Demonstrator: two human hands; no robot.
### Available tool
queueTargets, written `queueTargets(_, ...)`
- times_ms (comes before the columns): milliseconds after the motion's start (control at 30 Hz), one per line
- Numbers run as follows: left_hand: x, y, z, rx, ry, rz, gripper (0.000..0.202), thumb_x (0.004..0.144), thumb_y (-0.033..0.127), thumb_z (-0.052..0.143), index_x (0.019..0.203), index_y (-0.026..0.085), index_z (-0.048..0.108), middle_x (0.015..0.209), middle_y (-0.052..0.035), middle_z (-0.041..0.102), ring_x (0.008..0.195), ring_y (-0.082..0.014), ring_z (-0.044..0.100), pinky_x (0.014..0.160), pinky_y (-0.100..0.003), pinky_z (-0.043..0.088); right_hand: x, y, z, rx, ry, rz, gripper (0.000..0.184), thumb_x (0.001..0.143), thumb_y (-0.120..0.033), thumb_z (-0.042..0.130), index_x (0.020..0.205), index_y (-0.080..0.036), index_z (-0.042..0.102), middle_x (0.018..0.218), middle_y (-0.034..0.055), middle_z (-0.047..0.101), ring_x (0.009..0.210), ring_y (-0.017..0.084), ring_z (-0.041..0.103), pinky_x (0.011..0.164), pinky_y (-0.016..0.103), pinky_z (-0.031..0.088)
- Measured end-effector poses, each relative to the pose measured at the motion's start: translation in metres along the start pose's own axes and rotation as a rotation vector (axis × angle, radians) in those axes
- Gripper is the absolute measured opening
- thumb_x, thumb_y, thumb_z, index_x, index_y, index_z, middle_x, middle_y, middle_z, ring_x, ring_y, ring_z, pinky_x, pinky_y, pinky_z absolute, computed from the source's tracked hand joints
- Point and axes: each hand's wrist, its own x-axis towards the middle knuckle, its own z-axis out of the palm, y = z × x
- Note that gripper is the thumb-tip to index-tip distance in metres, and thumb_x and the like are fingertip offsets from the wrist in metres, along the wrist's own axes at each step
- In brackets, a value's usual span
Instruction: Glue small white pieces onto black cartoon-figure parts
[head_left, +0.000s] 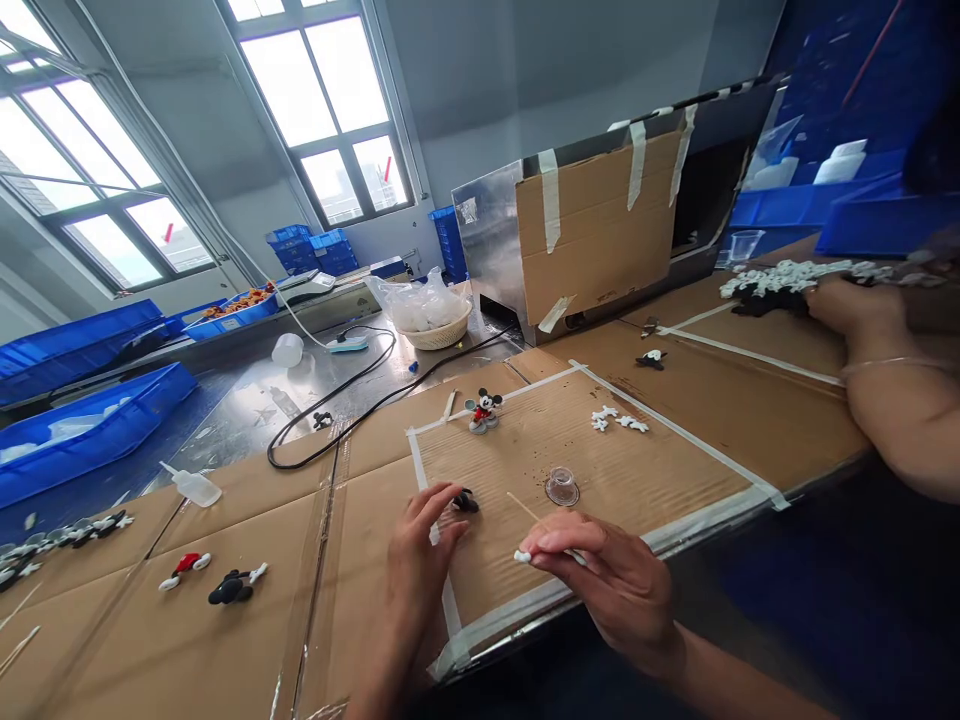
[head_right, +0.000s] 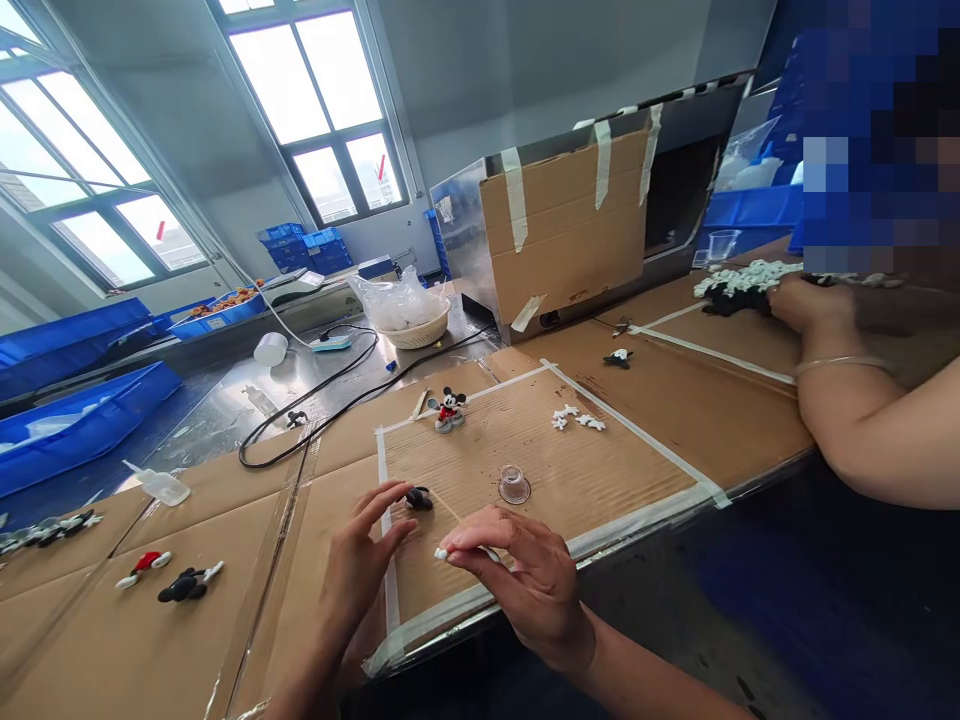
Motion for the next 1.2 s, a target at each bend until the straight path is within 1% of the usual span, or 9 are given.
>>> queueTargets(100,0.031,-0.013,-0.002,0.097,-0.088,0.087,0.041,0.065,0.008,0.073,0.098,0.032,0.077,0.112,-0.0040,0.074,0.108,-0.0260,0.064,0.100,-0.045,0.049,0.001,0.009,0.001,-0.048,0.011,-0.024,0.024,0.086,-0.003,0.066,0.100,-0.022,0.069,0.085,0.0023,0.074,0.079,0.016,0.071,0.072,0.028,0.060)
queueTargets(200,0.035,-0.016,-0.002,0.143,-0.125,0.129,0.028,0.068,0.010,0.072,0.088,0.029,0.078,0.092,-0.0036,0.077,0.090,-0.0239,0.070,0.088,-0.039,0.056,-0.001,0.018,0.004,-0.071,0.015,-0.009,0.026,0.086,-0.002,0.066,0.101,-0.023,0.067,0.086,0.0017,0.074,0.081,0.016,0.070,0.074,0.028,0.060)
queueTargets(300,0.012,-0.011,-0.011,0.147,-0.072,0.107,0.019,0.077,0.021,0.072,0.096,0.025,0.075,0.091,-0.0037,0.077,0.085,-0.0220,0.072,0.082,-0.035,0.058,-0.003,0.024,0.009,-0.067,0.025,-0.008,0.025,0.086,-0.002,0.066,0.101,-0.022,0.067,0.086,0.0021,0.073,0.082,0.016,0.070,0.074,0.028,0.059)
queueTargets(433,-0.041,0.000,-0.023,-0.006,0.066,0.066,0.024,0.082,0.032,0.072,0.105,0.026,0.071,0.102,-0.0027,0.076,0.096,-0.0183,0.071,0.085,-0.026,0.057,-0.005,0.029,0.015,-0.031,-0.009,-0.053,0.025,0.086,-0.001,0.065,0.101,-0.021,0.067,0.086,0.0028,0.072,0.081,0.016,0.069,0.073,0.030,0.059)
queueTargets(533,-0.071,0.006,-0.023,-0.124,0.162,0.144,0.025,0.083,0.021,0.071,0.108,0.028,0.069,0.108,-0.0019,0.073,0.103,-0.0163,0.068,0.090,-0.024,0.055,-0.006,0.031,0.016,-0.003,-0.098,-0.108,0.028,0.086,0.001,0.064,0.105,-0.019,0.066,0.089,0.0051,0.072,0.084,0.016,0.069,0.074,0.031,0.059)
queueTargets(633,-0.084,0.005,-0.022,-0.092,0.109,0.303,0.036,0.082,0.008,0.068,0.113,0.027,0.066,0.110,-0.0036,0.070,0.105,-0.0159,0.066,0.090,-0.024,0.056,-0.004,0.031,0.014,0.018,-0.211,-0.176,0.022,0.091,-0.002,0.059,0.108,-0.016,0.065,0.091,0.0087,0.072,0.086,0.017,0.068,0.073,0.032,0.060)
queueTargets(767,-0.085,-0.002,-0.022,-0.086,0.002,0.396,0.040,0.085,0.005,0.064,0.121,0.021,0.060,0.114,-0.0083,0.068,0.110,-0.0172,0.064,0.093,-0.026,0.056,0.000,0.029,0.010,0.018,-0.308,-0.237,0.017,0.093,-0.005,0.057,0.107,-0.012,0.064,0.090,0.0121,0.072,0.085,0.018,0.069,0.074,0.032,0.060)
queueTargets(933,-0.078,-0.003,-0.017,-0.110,0.020,0.452,0.033,0.085,0.005,0.065,0.116,0.016,0.061,0.108,-0.0080,0.069,0.105,-0.0144,0.065,0.095,-0.021,0.053,0.000,0.031,0.006,-0.009,-0.354,-0.252,0.017,0.090,-0.001,0.059,0.104,-0.010,0.064,0.090,0.0132,0.072,0.085,0.017,0.069,0.073,0.030,0.061)
queueTargets(1200,-0.069,0.005,-0.013,-0.139,0.064,0.477,0.028,0.083,0.005,0.068,0.110,0.013,0.063,0.101,-0.0081,0.068,0.097,-0.0143,0.066,0.087,-0.022,0.054,0.001,0.029,0.005,-0.052,-0.417,-0.263,0.014,0.089,-0.002,0.060,0.101,-0.009,0.065,0.092,0.0132,0.073,0.089,0.018,0.070,0.077,0.029,0.062)
